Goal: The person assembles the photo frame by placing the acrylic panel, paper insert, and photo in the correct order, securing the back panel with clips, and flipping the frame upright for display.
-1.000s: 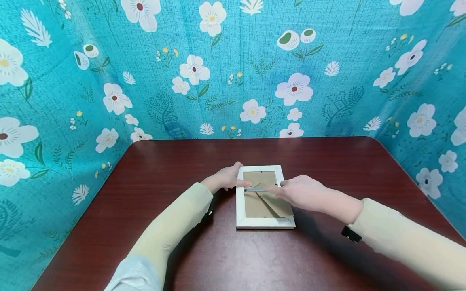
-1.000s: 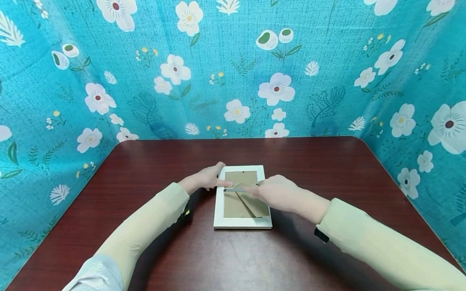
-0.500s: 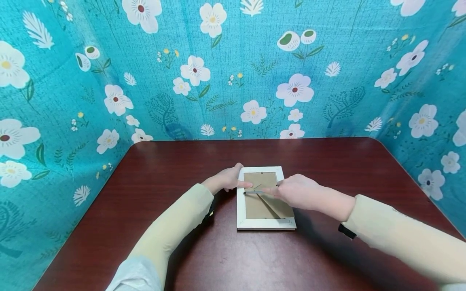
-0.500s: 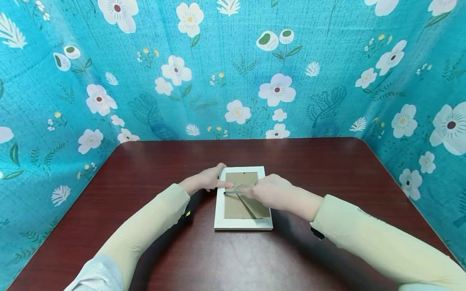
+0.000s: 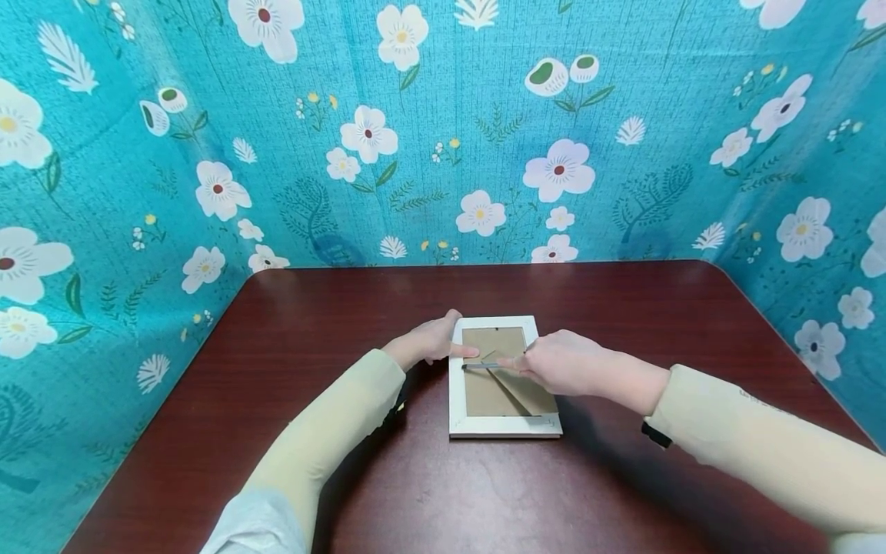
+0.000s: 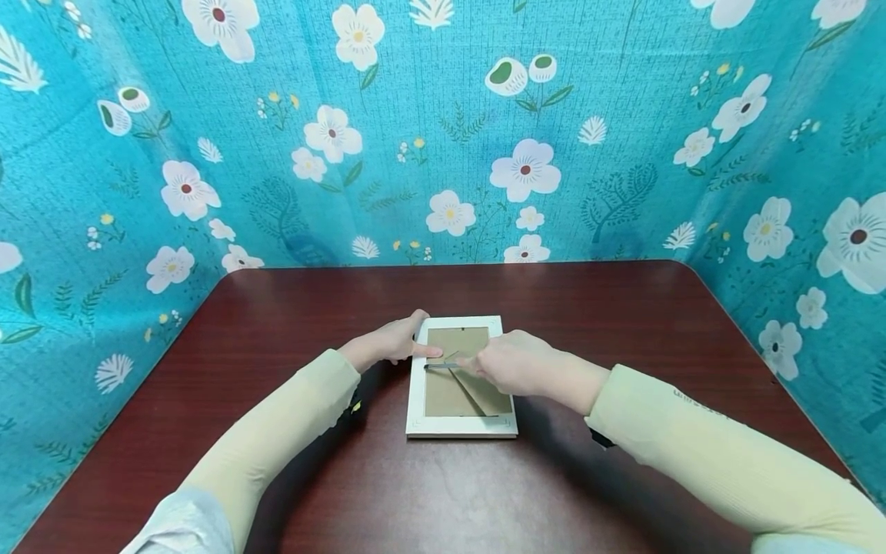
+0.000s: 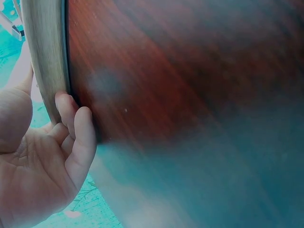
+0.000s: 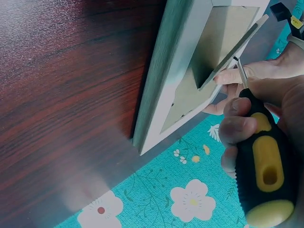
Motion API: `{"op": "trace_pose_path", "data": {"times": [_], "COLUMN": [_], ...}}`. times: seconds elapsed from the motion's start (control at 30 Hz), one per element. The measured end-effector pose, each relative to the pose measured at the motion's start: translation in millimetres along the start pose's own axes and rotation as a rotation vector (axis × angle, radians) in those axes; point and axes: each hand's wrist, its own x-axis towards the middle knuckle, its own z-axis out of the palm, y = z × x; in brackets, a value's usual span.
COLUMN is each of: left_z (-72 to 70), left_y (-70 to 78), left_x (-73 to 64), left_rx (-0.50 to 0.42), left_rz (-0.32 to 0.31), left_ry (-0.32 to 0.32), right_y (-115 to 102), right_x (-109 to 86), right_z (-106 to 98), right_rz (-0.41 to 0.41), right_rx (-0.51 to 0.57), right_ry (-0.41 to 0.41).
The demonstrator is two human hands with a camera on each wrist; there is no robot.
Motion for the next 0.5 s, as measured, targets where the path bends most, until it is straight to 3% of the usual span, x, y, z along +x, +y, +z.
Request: {"op": "trace_pose_path", "data": {"times": [0.5], "left_z": [1.1], "left_y": [-0.5], "left_x": [-0.8], "left_rx": [0.023], "left_rz": [-0.006], "left_ry": [0.021], "right_y": [1.9], "right_x": [-4.4], "right_z": [6.3], "right_rz": [0.023], "right_rx": [0.129], "right_ry": [0.034]}}
